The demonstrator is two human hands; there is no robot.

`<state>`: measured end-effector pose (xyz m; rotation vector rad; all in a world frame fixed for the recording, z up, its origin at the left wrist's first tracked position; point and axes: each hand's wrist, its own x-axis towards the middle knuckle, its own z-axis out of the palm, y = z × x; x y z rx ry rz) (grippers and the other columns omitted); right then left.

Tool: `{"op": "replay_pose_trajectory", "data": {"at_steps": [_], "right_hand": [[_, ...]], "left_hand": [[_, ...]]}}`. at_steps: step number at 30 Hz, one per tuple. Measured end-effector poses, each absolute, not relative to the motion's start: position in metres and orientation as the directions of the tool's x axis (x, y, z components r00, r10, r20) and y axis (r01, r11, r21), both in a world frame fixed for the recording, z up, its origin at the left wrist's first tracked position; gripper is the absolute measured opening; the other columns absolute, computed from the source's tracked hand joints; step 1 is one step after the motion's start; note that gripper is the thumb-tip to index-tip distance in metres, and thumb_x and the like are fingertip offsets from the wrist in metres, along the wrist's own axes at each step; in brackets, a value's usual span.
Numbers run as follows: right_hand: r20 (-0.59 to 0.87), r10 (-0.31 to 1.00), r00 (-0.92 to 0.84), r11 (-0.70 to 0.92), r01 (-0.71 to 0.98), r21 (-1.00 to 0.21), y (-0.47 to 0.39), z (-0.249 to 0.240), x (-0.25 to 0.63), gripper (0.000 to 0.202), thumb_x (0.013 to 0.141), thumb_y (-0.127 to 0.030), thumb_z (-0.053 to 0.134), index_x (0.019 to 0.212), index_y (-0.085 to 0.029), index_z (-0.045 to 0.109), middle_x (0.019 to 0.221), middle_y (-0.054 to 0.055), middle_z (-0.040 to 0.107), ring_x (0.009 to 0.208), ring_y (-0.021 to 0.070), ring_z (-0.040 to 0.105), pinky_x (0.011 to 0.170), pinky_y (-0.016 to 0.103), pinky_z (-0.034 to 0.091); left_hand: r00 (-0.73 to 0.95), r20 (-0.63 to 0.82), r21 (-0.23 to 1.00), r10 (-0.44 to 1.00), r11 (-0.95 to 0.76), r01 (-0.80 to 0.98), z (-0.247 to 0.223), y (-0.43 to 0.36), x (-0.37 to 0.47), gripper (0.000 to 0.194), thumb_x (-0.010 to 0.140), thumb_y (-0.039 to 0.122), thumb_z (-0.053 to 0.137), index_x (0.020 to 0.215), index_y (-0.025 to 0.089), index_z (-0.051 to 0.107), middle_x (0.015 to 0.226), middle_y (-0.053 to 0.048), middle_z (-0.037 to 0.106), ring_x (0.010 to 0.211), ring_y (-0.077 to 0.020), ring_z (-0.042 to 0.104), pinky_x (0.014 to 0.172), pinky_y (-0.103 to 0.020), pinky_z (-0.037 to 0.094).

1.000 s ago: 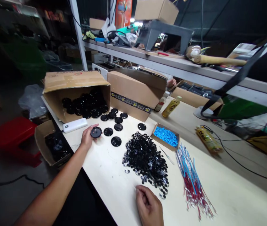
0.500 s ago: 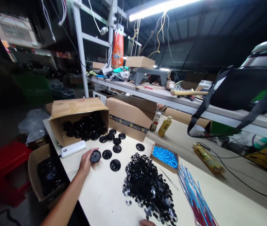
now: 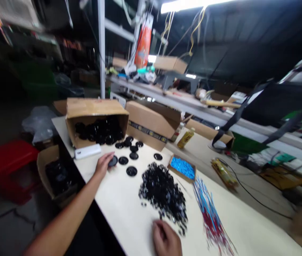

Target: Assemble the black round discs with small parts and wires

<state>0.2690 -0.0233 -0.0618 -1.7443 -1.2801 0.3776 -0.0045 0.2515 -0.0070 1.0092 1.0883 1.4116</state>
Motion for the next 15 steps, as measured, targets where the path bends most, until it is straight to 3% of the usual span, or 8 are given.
{"op": "replay_pose_trajectory", "data": {"at_steps": [3,6,15], "right_hand": [[0.247,0.915,0.317,-0.010,0.633,-0.774,-0.028,-0.039,0.267,0.036,0.090,-0.051,0.068,0.086,-0.018,0.081,0.075,0.008,0.078,0.061,0.0226,0.068,0.056,0.030,0.056],[0.161,0.933,0.321,-0.092,0.647,-0.757,-0.026,-0.041,0.267,0.033,0.094,-0.049,0.068,0.094,-0.018,0.080,0.081,0.007,0.078,0.066,0.0214,0.065,0.060,0.031,0.053],[0.180,0.919,0.350,-0.087,0.626,-0.775,-0.028,-0.057,0.273,0.032,0.091,-0.049,0.071,0.094,-0.018,0.078,0.078,0.004,0.073,0.066,0.0190,0.060,0.063,0.031,0.048]], "left_hand": [[-0.097,-0.001,0.974,0.995,-0.021,-0.225,-0.011,0.252,-0.006,0.037,0.087,0.029,0.073,0.120,0.012,0.074,0.089,-0.007,0.077,0.052,-0.0121,0.066,0.037,-0.019,0.037],[-0.067,-0.008,0.975,0.998,-0.007,-0.220,-0.027,0.263,-0.005,0.041,0.089,0.022,0.066,0.129,0.013,0.072,0.093,-0.008,0.079,0.056,-0.0138,0.070,0.039,-0.019,0.036],[0.002,0.085,0.983,0.996,-0.084,-0.163,-0.040,0.258,-0.009,0.037,0.097,0.016,0.057,0.133,0.013,0.067,0.097,-0.009,0.079,0.060,-0.0125,0.072,0.045,-0.019,0.041]]}}
